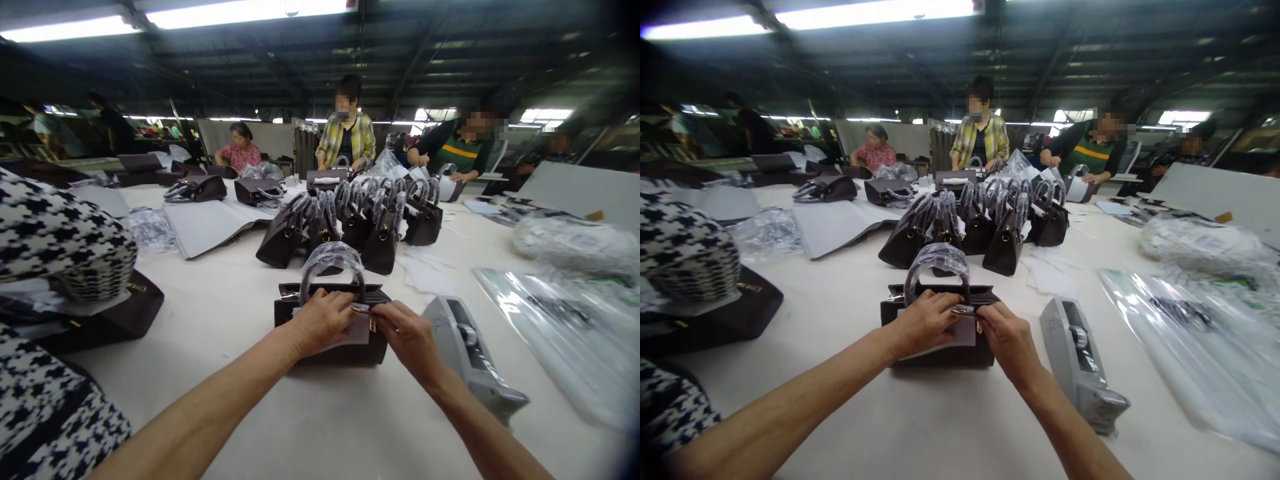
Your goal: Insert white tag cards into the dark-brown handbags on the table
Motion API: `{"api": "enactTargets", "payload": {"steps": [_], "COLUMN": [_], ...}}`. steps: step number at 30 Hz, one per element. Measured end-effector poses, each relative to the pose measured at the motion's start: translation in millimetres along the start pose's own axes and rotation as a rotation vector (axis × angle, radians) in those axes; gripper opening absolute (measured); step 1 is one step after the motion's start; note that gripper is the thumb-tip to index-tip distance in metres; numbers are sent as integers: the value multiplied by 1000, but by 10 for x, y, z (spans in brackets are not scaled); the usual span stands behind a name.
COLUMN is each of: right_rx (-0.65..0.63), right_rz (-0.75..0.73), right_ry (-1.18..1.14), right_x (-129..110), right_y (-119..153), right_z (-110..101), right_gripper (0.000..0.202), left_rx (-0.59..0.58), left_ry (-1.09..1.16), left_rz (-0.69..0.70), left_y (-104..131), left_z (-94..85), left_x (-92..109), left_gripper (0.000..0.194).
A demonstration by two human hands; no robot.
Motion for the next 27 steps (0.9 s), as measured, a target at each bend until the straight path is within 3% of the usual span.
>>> {"api": "enactTargets", "payload": {"steps": [8,11,14,17,20,27], "right_rx": [-299,-222,-107,-73,-10,60], "right_rz": [-340,-346,-277,-252,-344,-632], "right_ry": [128,248,182,55,20,294], "right_x": [-73,-193,-283,-275,-223,-353], "right_y": [-37,1,78,175,252,297], "right_z": [-31,-11,47,108,141,184], "right_gripper": [16,15,16,16,22,23], "left_rx": [-22,-33,24,172,270,315], "left_ry": [133,112,-21,-139,-205,-141], "left_rz": [-87,-101,-57,-64,-136,-278], "left_y": [-6,1,129,376,588,592], "left_z": [-29,-134,-281,-352,-270,24], "left_x": [25,52,87,122,147,158], "left_gripper": [42,50,57,32,11,8]}}
Point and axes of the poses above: each hand's wrist, its own y-axis away from the middle knuckle, its own z-axis out of the palm, x = y × z, the point moved 1 cm from there along -y, towards the middle knuckle, and after that the axes turned 1 degree about -y, right-handed, at the moved point
